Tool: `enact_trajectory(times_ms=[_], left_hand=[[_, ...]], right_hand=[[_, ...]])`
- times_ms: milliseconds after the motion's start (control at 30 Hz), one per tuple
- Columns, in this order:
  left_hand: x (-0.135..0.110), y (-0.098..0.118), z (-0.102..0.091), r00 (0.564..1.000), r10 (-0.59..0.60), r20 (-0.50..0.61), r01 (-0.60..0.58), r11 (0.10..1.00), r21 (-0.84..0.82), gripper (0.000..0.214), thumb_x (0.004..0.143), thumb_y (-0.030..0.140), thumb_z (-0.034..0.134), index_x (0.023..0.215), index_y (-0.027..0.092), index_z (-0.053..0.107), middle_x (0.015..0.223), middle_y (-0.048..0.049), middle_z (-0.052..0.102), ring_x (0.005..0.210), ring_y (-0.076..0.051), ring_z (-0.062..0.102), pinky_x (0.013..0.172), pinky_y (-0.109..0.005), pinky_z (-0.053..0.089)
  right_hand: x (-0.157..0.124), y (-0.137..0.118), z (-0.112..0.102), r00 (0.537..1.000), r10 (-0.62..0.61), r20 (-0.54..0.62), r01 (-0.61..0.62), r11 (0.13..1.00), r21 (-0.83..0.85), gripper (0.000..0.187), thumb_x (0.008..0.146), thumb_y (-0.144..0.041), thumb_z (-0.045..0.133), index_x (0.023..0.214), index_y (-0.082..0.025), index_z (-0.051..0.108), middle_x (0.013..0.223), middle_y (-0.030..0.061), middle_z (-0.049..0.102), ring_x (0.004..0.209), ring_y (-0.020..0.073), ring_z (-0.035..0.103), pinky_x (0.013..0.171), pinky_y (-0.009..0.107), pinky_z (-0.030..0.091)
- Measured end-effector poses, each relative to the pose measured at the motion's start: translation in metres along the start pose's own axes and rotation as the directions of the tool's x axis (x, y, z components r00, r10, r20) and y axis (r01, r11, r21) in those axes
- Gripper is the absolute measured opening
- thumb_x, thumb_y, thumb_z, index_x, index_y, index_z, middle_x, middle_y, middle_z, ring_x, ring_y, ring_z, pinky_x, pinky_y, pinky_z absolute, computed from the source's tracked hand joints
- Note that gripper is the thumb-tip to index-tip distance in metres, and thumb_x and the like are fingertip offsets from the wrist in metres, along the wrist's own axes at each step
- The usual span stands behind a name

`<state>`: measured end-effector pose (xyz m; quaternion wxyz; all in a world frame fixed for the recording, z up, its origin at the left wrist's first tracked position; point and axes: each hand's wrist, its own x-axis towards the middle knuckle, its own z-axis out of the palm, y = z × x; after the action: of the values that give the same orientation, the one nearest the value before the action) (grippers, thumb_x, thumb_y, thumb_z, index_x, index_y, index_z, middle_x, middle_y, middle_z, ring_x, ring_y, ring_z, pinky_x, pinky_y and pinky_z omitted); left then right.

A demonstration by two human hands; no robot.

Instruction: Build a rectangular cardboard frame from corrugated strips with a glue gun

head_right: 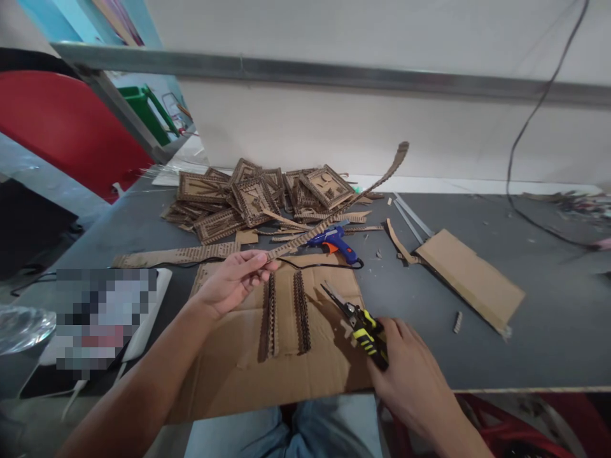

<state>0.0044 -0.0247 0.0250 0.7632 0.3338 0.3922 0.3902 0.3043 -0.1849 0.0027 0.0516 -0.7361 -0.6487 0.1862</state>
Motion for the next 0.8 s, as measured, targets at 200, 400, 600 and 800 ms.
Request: enact_trajectory(times_ms=[200, 400, 600, 800], left_hand=[[0.000, -0.003, 0.000, 0.999, -0.020, 0.025, 0.021, 0.999, -0.028, 0.028, 0.067, 0.029, 0.093, 0.077, 0.010, 0.075, 0.077, -0.0058, 0.078, 0.055, -0.004, 0.064, 0.045, -0.008, 0.047], [0.002, -0.005, 0.003, 0.998, -0.058, -0.028, 0.054, 0.992, -0.117, 0.018, 0.073, 0.020, 0.089, 0.075, 0.010, 0.074, 0.075, -0.0046, 0.078, 0.052, -0.003, 0.063, 0.042, -0.005, 0.045], [0.001, -0.007, 0.006, 0.998, -0.054, -0.028, 0.050, 0.993, -0.108, 0.018, 0.073, 0.021, 0.089, 0.076, 0.009, 0.076, 0.075, -0.0048, 0.077, 0.052, -0.004, 0.064, 0.043, -0.006, 0.048], [0.000, -0.008, 0.011, 0.998, -0.059, -0.019, 0.058, 0.997, -0.051, 0.022, 0.070, 0.023, 0.091, 0.077, 0.009, 0.076, 0.075, -0.0055, 0.077, 0.054, -0.005, 0.064, 0.045, -0.009, 0.048]], right_hand=[[-0.015, -0.026, -0.030, 0.990, -0.033, 0.136, -0.026, 0.911, 0.411, 0.052, 0.088, -0.056, 0.051, 0.121, -0.018, 0.065, 0.114, 0.0112, 0.075, 0.111, 0.0310, 0.069, 0.092, 0.036, 0.056], [0.006, -0.090, -0.028, 0.965, -0.164, 0.203, 0.024, 0.829, 0.559, 0.034, 0.092, -0.042, 0.051, 0.113, -0.018, 0.062, 0.115, 0.0102, 0.071, 0.108, 0.0270, 0.066, 0.095, 0.038, 0.050], [0.025, -0.110, -0.020, 0.962, -0.163, 0.218, 0.000, 0.800, 0.600, 0.033, 0.090, -0.041, 0.053, 0.112, -0.017, 0.061, 0.107, 0.0093, 0.070, 0.099, 0.0273, 0.063, 0.090, 0.041, 0.047], [0.032, -0.110, -0.013, 0.968, -0.130, 0.215, -0.031, 0.788, 0.615, 0.035, 0.091, -0.044, 0.053, 0.112, -0.017, 0.060, 0.108, 0.0091, 0.071, 0.099, 0.0266, 0.063, 0.089, 0.039, 0.045]])
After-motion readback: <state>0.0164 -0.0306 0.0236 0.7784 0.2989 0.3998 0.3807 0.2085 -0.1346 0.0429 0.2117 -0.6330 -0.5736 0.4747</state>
